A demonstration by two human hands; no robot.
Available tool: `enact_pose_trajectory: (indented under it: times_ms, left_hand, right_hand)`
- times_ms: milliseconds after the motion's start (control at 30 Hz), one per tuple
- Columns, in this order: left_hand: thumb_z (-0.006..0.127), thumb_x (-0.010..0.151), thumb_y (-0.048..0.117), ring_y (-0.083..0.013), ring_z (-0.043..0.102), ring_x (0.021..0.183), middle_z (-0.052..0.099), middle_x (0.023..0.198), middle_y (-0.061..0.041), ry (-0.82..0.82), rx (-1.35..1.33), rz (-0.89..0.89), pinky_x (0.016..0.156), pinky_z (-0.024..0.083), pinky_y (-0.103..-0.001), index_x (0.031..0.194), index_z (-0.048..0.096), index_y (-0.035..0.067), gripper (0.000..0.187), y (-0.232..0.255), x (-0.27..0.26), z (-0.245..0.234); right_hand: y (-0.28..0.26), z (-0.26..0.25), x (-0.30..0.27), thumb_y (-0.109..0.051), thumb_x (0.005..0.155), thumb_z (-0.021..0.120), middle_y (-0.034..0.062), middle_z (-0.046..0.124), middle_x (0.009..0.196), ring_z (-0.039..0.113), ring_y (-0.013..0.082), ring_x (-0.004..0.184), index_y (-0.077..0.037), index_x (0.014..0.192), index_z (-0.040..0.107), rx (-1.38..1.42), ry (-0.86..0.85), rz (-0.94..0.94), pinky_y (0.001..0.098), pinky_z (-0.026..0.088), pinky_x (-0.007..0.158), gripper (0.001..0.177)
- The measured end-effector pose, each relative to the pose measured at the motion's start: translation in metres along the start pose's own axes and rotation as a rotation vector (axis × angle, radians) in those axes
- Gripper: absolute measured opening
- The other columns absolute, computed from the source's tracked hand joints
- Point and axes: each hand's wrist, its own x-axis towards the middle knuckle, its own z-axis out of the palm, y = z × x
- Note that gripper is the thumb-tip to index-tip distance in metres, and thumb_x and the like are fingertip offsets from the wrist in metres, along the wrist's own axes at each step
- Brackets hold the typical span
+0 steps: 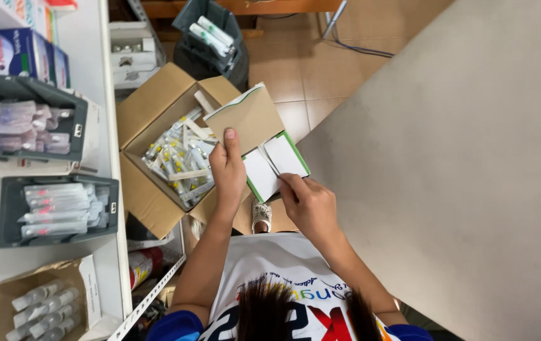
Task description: The person sorts through a large cardboard box filled with individually wrapped medical items, likely syringes or needles. They pick up items, move them around within the box, and occasionally place them into a smaller box or onto a shelf. The task involves organizing and arranging the supplies.
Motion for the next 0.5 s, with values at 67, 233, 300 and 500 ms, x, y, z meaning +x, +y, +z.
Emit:
enact_pose_trajectory:
  times_ms: [67,233,300,500]
  left_hand:
    - [0.051,0.109,0.041,-0.0048,0.040,0.066,0.049,0.066,0.005,-0.023,0.004,-0.027,0.056,0.037,-0.027,0.077,0.055,0.000,0.053,0.000,-0.010,0.004]
    - [0.053,0.109,0.041,-0.0046,0.042,0.066,0.051,0.066,0.005,-0.076,0.020,0.019,0.056,0.039,-0.026,0.075,0.056,0.000,0.053,0.001,-0.036,-0.006]
    - [0.054,0.110,0.040,-0.0062,0.037,0.065,0.044,0.065,0.004,-0.089,0.065,0.017,0.055,0.034,-0.028,0.071,0.048,0.001,0.056,0.000,-0.048,-0.016]
    - [0.052,0.109,0.043,-0.0068,0.036,0.064,0.042,0.063,0.004,-0.114,0.122,-0.039,0.055,0.035,-0.030,0.070,0.047,0.003,0.056,0.007,-0.093,-0.063]
  right_hand:
    - [0.002,-0.005,-0.011,-0.008,0.090,0.075,0.0088,0.066,0.068,0.065,0.0259,0.060,-0.008,0.096,0.071,-0.043,0.005,0.011,0.0392,0.051,0.055,0.008]
    - [-0.015,-0.017,-0.041,-0.013,0.089,0.078,0.0064,0.065,0.064,0.065,0.0252,0.059,-0.010,0.099,0.069,-0.142,0.004,0.074,0.0408,0.050,0.053,0.014]
    - [-0.027,-0.022,-0.056,-0.017,0.087,0.081,0.0064,0.067,0.069,0.065,0.0259,0.067,-0.010,0.106,0.069,-0.174,-0.027,0.141,0.0427,0.051,0.059,0.024]
    - [-0.070,-0.047,-0.101,-0.024,0.086,0.082,0.0155,0.058,0.122,0.058,0.0352,0.113,-0.010,0.131,0.065,-0.127,-0.006,0.104,0.0475,0.049,0.094,0.051]
